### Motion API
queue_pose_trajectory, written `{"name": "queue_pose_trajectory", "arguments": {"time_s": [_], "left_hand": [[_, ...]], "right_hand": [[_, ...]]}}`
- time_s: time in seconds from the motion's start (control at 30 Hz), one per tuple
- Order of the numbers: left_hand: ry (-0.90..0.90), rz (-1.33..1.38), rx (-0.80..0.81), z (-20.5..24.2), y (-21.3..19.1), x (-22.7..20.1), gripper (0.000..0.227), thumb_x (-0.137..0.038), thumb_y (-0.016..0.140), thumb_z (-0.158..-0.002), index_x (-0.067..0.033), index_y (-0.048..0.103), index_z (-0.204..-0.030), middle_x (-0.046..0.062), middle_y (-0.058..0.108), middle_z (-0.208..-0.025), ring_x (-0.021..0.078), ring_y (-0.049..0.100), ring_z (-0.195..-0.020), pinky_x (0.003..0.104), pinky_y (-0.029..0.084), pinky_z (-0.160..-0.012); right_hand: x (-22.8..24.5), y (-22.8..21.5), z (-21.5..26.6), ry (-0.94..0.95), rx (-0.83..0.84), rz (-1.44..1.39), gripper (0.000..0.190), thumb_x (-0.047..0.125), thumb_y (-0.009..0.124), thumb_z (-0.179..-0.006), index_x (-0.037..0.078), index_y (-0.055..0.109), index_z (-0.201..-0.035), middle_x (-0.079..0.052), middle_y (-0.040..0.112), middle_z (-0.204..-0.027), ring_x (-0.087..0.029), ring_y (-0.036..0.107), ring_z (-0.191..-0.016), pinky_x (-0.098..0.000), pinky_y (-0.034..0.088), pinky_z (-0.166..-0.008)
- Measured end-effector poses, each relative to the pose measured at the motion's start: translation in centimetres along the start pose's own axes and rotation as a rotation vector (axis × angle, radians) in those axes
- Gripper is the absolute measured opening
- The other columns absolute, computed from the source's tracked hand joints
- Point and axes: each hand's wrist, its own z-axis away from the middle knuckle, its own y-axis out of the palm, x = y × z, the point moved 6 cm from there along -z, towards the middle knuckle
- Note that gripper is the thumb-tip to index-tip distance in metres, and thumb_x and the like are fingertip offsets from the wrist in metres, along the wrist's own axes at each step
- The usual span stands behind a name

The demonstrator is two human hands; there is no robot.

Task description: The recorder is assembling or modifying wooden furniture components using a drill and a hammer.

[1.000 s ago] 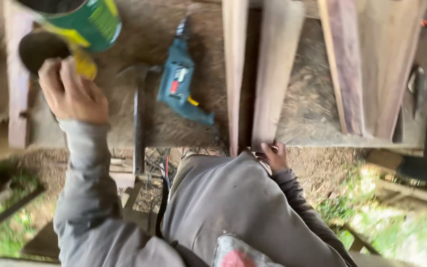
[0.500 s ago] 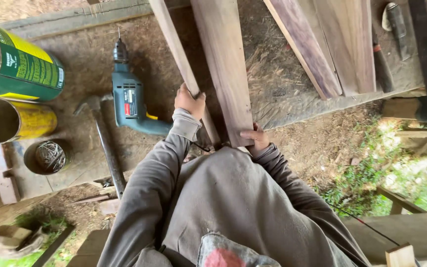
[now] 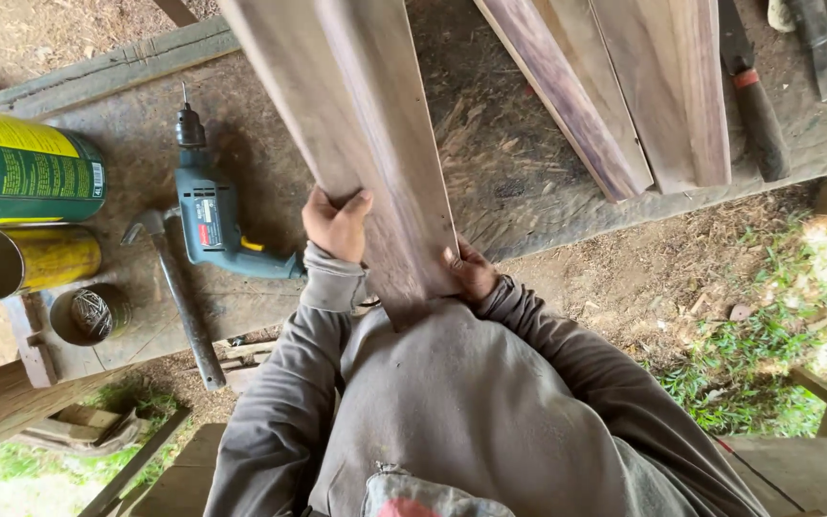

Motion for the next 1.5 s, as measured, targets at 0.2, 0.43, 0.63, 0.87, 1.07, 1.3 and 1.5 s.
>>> {"name": "queue_pose_trajectory", "arguments": {"time_s": [0.2, 0.43, 0.63, 0.87, 1.07, 1.3, 1.5], "left_hand": [[-0.010, -0.283, 0.078, 2.1, 6.0, -1.2, 0.028, -0.004, 0.072, -0.085, 0.0025, 0.068, -0.111, 0.014, 0.077, -0.097, 0.0212, 0.076, -0.081, 0.032, 0.064, -0.069], [0.014, -0.371, 0.111, 1.3, 8.4, -2.2, 0.025, -0.003, 0.071, -0.087, 0.0051, 0.066, -0.110, 0.012, 0.076, -0.092, 0.0175, 0.072, -0.076, 0.030, 0.059, -0.067], [-0.062, -0.094, 0.196, -1.6, 5.5, -2.0, 0.029, -0.002, 0.077, -0.087, 0.0066, 0.067, -0.112, 0.008, 0.075, -0.098, 0.0161, 0.069, -0.084, 0.030, 0.057, -0.079], [-0.124, 0.048, 0.227, -1.6, 2.7, -2.1, 0.044, -0.006, 0.080, -0.087, 0.0060, 0.064, -0.126, 0.007, 0.073, -0.111, 0.0158, 0.067, -0.097, 0.031, 0.053, -0.090], [-0.211, 0.217, 0.264, -1.5, 1.0, 0.4, 0.054, -0.008, 0.080, -0.087, 0.0042, 0.059, -0.134, 0.011, 0.072, -0.120, 0.0214, 0.067, -0.106, 0.036, 0.053, -0.096], [-0.234, 0.371, 0.273, -0.4, 1.5, 2.8, 0.064, -0.012, 0.082, -0.086, 0.0020, 0.052, -0.141, 0.012, 0.067, -0.130, 0.0248, 0.063, -0.117, 0.039, 0.048, -0.103], [-0.282, 0.481, 0.312, -0.5, 2.7, 8.2, 0.065, -0.015, 0.082, -0.087, 0.0028, 0.051, -0.141, 0.014, 0.066, -0.131, 0.0267, 0.062, -0.119, 0.043, 0.047, -0.106]], "right_hand": [[0.5, 1.0, -0.5, 0.049, 0.102, -0.173, 0.054, 0.031, 0.051, -0.110, 0.000, 0.045, -0.153, -0.016, 0.057, -0.148, -0.025, 0.055, -0.132, -0.0384, 0.045, -0.113], [3.5, 3.5, 1.2, 0.038, 0.227, -0.149, 0.063, 0.021, 0.053, -0.106, 0.004, 0.030, -0.162, -0.008, 0.050, -0.152, -0.020, 0.047, -0.136, -0.0354, 0.039, -0.116], [4.7, 6.1, 1.4, -0.057, 0.146, -0.110, 0.063, 0.025, 0.048, -0.110, 0.003, 0.024, -0.164, -0.007, 0.044, -0.158, -0.017, 0.042, -0.143, -0.0304, 0.035, -0.119], [6.2, 8.5, 1.8, -0.164, 0.186, 0.190, 0.062, 0.024, 0.047, -0.112, 0.001, 0.023, -0.164, -0.006, 0.038, -0.162, -0.015, 0.033, -0.147, -0.0298, 0.026, -0.121], [9.0, 11.1, 2.7, -0.252, 0.225, 0.407, 0.071, 0.025, 0.054, -0.110, 0.001, 0.018, -0.166, -0.011, 0.033, -0.167, -0.021, 0.029, -0.153, -0.0340, 0.024, -0.125], [12.1, 12.0, 3.7, -0.183, 0.270, 0.617, 0.092, 0.041, 0.058, -0.103, 0.007, 0.003, -0.168, -0.016, 0.015, -0.173, -0.026, 0.015, -0.159, -0.0397, 0.019, -0.128], [14.8, 11.7, 4.6, -0.129, 0.253, 0.763, 0.096, 0.044, 0.059, -0.102, 0.008, -0.002, -0.166, -0.019, 0.020, -0.171, -0.028, 0.022, -0.156, -0.0396, 0.023, -0.126]]}}
